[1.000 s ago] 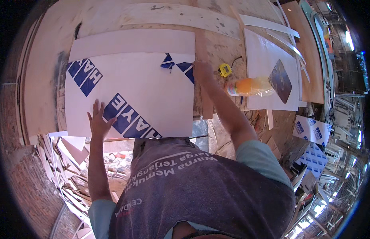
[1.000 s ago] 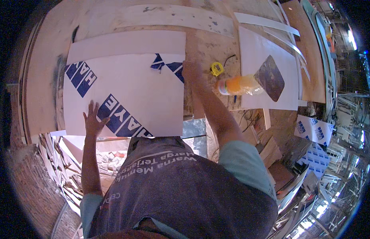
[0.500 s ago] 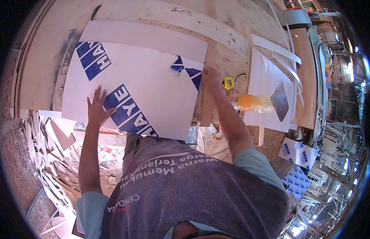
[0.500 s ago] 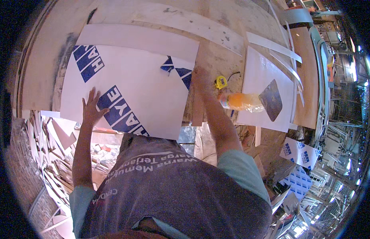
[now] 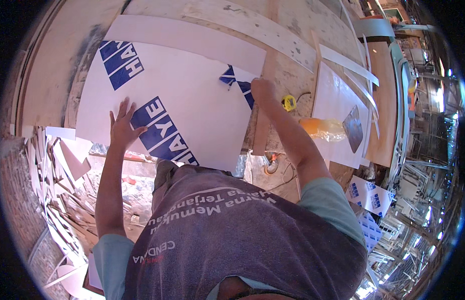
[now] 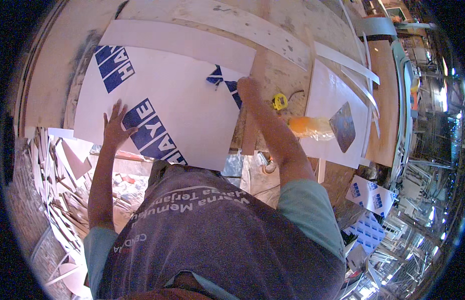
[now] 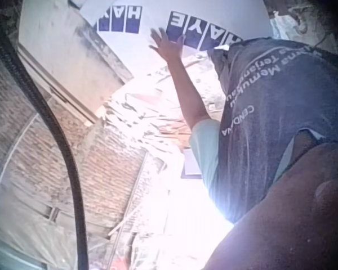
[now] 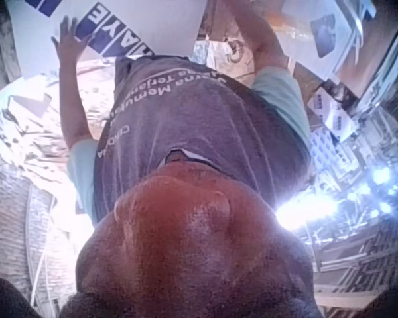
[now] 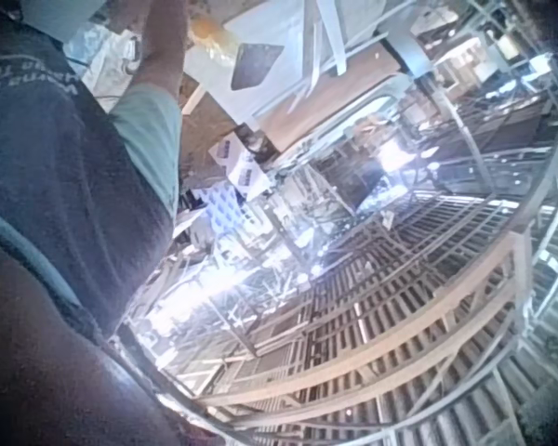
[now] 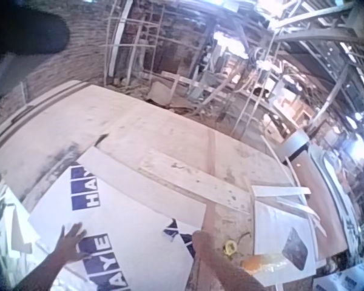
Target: The person applies a laminate sheet to a wooden board, smoothing it down by hand and peeling off a protective film.
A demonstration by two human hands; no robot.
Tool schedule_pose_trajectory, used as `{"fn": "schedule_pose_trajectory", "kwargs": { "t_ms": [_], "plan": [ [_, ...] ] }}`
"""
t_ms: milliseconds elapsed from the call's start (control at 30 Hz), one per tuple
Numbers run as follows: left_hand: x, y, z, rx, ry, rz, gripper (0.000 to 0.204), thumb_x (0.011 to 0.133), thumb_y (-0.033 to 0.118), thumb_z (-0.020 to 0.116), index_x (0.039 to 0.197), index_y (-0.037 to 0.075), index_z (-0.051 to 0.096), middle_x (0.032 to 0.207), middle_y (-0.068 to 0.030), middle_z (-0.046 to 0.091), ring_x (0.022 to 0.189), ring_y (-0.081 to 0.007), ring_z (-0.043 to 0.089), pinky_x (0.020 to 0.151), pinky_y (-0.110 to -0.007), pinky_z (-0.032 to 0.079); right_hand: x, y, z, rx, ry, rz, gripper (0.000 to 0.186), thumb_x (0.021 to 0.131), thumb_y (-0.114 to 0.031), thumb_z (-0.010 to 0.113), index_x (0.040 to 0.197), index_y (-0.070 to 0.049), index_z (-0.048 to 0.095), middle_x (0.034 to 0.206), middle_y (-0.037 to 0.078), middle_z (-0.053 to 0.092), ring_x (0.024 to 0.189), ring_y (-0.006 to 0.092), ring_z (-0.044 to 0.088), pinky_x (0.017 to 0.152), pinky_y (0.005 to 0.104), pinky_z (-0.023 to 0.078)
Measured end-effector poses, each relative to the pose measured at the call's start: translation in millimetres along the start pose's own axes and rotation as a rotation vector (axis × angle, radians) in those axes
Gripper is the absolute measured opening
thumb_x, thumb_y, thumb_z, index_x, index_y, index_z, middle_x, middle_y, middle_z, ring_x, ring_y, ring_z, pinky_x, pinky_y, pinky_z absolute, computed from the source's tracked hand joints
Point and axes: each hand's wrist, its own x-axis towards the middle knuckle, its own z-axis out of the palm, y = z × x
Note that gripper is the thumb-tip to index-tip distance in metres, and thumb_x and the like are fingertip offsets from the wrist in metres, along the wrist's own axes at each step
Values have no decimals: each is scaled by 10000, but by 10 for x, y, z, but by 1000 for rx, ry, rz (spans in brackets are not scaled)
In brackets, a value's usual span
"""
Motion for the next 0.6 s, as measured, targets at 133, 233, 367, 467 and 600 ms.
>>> {"fn": "schedule_pose_trajectory", "kwargs": {
  "t_ms": [133,233,367,467,600],
  "plan": [
    [10,-47,18,-1,-27,17,1015,673,444,861,1526,141,401,1670,-51,182,1532,-270,195,1215,-608,103,105,54,25,1,-3,-12,165,834,-105,593,870,-21,731,912,201,723,871,339,729,741,440,589],
    [-25,-63,11,-31,-20,17,1011,675,447,858,1525,140,405,1669,-53,188,1531,-274,197,1212,-613,107,134,96,-53,38,-132,-63,185,815,-135,607,873,-7,728,911,197,725,859,343,725,742,414,586],
    [-40,-34,-6,-1,-23,-22,998,659,430,880,1511,158,438,1660,-44,220,1528,-233,214,1228,-573,108,89,167,-301,634,-158,96,223,814,-204,667,905,-10,729,908,179,732,877,298,724,771,381,571],
    [32,43,-39,1,-20,2,996,660,428,881,1511,160,438,1659,-45,224,1528,-236,213,1228,-576,109,83,607,171,852,119,96,248,803,-231,728,948,-30,743,894,147,737,883,254,721,779,370,563],
    [-11,-16,-8,-5,-13,-11,985,665,426,880,1506,156,444,1656,-43,231,1528,-231,212,1223,-591,113,-46,422,417,624,65,157,314,784,-256,790,1030,-63,756,923,126,738,875,271,722,771,381,566]
  ]
}}
